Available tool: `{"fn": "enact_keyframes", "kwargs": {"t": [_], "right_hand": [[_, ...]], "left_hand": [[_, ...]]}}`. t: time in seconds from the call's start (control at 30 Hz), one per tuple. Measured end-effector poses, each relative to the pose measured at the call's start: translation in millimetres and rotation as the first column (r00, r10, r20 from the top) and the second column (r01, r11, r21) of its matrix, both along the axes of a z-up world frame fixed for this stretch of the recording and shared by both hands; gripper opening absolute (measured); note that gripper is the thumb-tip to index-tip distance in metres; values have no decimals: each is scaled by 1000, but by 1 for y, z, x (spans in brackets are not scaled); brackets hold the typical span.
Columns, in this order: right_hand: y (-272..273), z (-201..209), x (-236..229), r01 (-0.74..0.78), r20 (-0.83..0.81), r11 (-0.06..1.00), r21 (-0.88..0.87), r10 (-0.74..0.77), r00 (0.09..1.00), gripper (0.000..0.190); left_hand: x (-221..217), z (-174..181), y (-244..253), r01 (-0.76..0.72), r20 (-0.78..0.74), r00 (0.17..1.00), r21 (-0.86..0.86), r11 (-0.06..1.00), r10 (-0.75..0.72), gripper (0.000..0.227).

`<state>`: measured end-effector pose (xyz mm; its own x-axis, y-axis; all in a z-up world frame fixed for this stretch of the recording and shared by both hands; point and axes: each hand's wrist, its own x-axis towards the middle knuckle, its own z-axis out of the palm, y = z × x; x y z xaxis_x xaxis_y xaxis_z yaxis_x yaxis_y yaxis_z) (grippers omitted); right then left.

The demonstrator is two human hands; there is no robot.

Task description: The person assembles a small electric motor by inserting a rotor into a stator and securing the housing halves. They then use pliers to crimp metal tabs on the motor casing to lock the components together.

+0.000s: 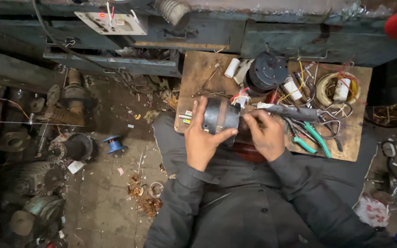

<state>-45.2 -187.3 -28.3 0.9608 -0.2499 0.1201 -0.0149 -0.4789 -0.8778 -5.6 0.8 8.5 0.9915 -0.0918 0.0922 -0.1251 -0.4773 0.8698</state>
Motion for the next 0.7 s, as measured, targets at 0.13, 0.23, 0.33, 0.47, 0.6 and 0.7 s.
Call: {"fn": "enact_keyframes", "kwargs": {"t": [0.13, 0.23, 0.33, 0.47, 0.6, 0.7], "right_hand": [[-2, -11, 5, -22, -212, 973, 231, 72, 975, 24], [-9, -12, 6, -81, -138, 973, 215, 112, 984, 21], [-11, -9, 1, -75, -80, 964, 255, 98, 992, 16], [-6, 3, 2, -82, 62, 986, 145, 73, 995, 15], [-5, 19, 2, -86, 90, 996, -10, 87, 992, 15], [-10, 24, 4, -171, 111, 984, -43, 174, 978, 18]], "left_hand": [[1, 3, 1, 4, -38, 999, -65, 998, -7, 108], [1, 7, 0, -11, -114, 993, -60, 998, 4, 107], [-1, 6, 1, -13, -100, 995, -91, 996, 4, 109], [-1, 2, 2, 5, -49, 999, -66, 998, -9, 107], [2, -2, 3, 8, -61, 998, -62, 998, -12, 108], [0, -4, 3, 15, -24, 1000, -79, 997, -17, 106]]}}
